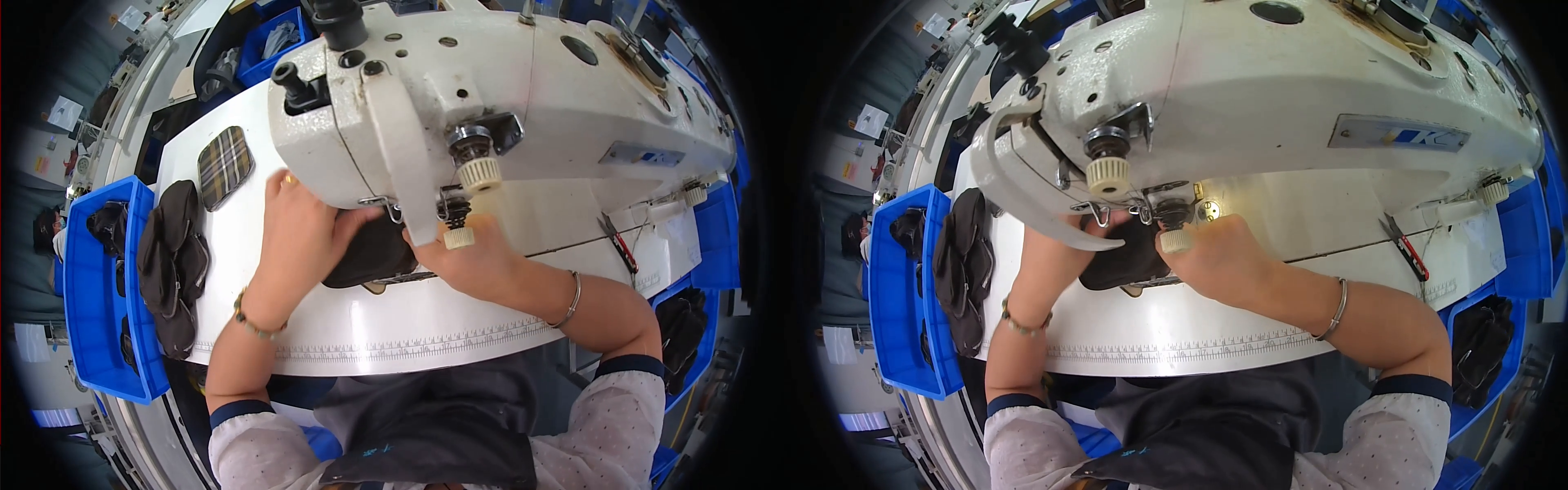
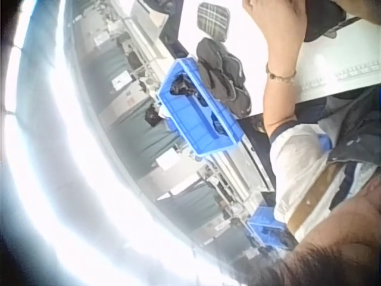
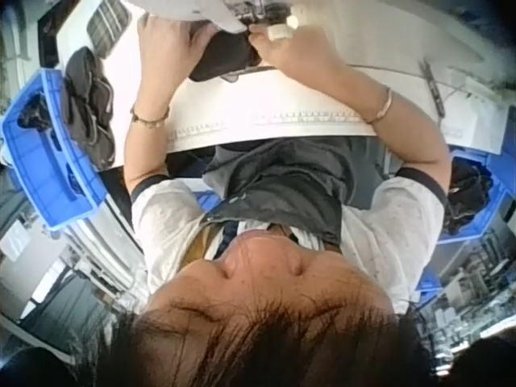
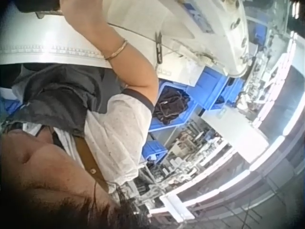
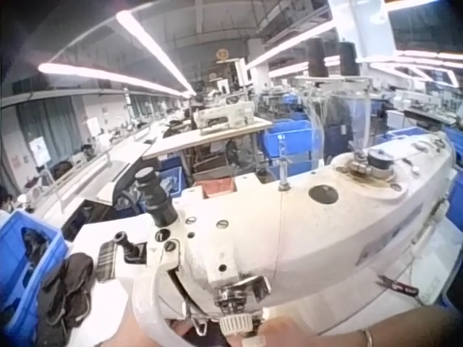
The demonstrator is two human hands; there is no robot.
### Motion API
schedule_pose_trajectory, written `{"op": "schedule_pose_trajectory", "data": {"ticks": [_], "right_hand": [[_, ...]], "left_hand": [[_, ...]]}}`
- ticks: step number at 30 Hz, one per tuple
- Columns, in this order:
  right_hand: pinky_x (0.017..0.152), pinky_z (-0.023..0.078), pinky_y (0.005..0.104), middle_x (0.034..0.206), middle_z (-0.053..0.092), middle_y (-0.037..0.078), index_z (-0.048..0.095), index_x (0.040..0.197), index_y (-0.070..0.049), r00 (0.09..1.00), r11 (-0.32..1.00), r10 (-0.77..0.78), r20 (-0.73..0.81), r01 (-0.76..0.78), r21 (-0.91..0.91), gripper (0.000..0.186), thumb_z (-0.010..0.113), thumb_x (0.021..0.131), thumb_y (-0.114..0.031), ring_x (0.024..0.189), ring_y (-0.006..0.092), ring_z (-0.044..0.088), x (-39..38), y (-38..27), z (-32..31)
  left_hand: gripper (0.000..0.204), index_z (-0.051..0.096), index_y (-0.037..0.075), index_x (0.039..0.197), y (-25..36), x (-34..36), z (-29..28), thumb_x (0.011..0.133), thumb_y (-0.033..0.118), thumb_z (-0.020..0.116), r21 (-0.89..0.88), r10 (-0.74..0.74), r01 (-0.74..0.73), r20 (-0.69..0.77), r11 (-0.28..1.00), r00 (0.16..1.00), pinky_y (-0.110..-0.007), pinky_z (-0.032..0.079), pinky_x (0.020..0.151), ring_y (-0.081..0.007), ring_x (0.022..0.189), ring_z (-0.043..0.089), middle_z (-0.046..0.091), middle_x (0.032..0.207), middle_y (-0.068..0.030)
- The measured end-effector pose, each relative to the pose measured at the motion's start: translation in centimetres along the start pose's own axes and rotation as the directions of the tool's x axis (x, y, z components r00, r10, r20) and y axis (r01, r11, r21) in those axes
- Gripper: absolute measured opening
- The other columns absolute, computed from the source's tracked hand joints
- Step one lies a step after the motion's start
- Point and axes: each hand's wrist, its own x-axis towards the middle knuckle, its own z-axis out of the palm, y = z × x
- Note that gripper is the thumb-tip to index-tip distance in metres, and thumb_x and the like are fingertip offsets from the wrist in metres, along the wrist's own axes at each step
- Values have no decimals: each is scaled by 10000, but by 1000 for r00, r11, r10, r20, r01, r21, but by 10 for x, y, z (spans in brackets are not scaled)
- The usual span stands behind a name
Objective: Sewing leather pieces together using an industrial sewing machine.
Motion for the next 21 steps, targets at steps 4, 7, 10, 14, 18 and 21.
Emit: {"op": "schedule_pose_trajectory", "data": {"ticks": [4, 7, 10, 14, 18, 21], "right_hand": [[371, 405, 362, 516, 512, 24, 707, 955, -119, 992, 984, 123, -2, -122, 130, 184, 677, 779, -162, 431, 220, 557, 3, 5, 2], [386, 410, 371, 534, 531, 30, 701, 898, -131, 979, 970, 202, -42, -194, 146, 135, 701, 778, -194, 460, 233, 576, 5, 6, -3], [405, 422, 370, 556, 543, 36, 655, 778, -125, 966, 957, 244, -85, -226, 183, 119, 731, 754, -214, 490, 238, 588, 12, 0, -13], [404, 425, 364, 559, 542, 37, 595, 717, -114, 987, 976, 143, -76, -128, 175, 138, 719, 741, -170, 481, 231, 571, 17, -5, -27], [408, 427, 346, 570, 532, 26, 539, 680, -109, 999, 998, 20, -45, -18, 61, 140, 678, 680, -106, 476, 215, 558, 11, -5, -18], [404, 424, 334, 569, 510, 15, 530, 675, -105, 992, 998, -58, -113, 59, 9, 124, 646, 636, -85, 470, 193, 547, 17, -6, -20]], "left_hand": [[368, 643, 119, 1050, 38, -32, 6, 699, 128, 751, 43, 157, -153, -130, 987, 979, -516, 318, 1050, -261, 1108, 582, 647, 1079, -29], [333, 642, 119, 1041, 31, -28, 17, 714, 135, 701, 264, 266, -205, -219, 943, 939, -484, 352, 1037, -207, 1045, 600, 635, 1047, -7], [270, 644, 106, 1040, 25, -24, 23, 772, 128, 620, 311, 345, -246, -318, 918, 883, -448, 389, 1010, -167, 962, 619, 641, 1001, -6], [220, 656, 91, 964, 20, -24, 32, 748, 121, 628, 356, 454, -327, -376, 876, 808, -362, 481, 839, -156, 789, 613, 630, 877, -2], [131, 614, 84, 795, 18, -21, 37, 675, 100, 664, 342, 462, -331, -444, 879, 768, -293, 487, 652, -146, 582, 527, 489, 652, -3], [144, 575, 101, 743, 16, -22, 41, 646, 106, 682, 262, 412, -328, -412, 908, 813, -300, 496, 647, -152, 594, 550, 478, 640, -6]]}}
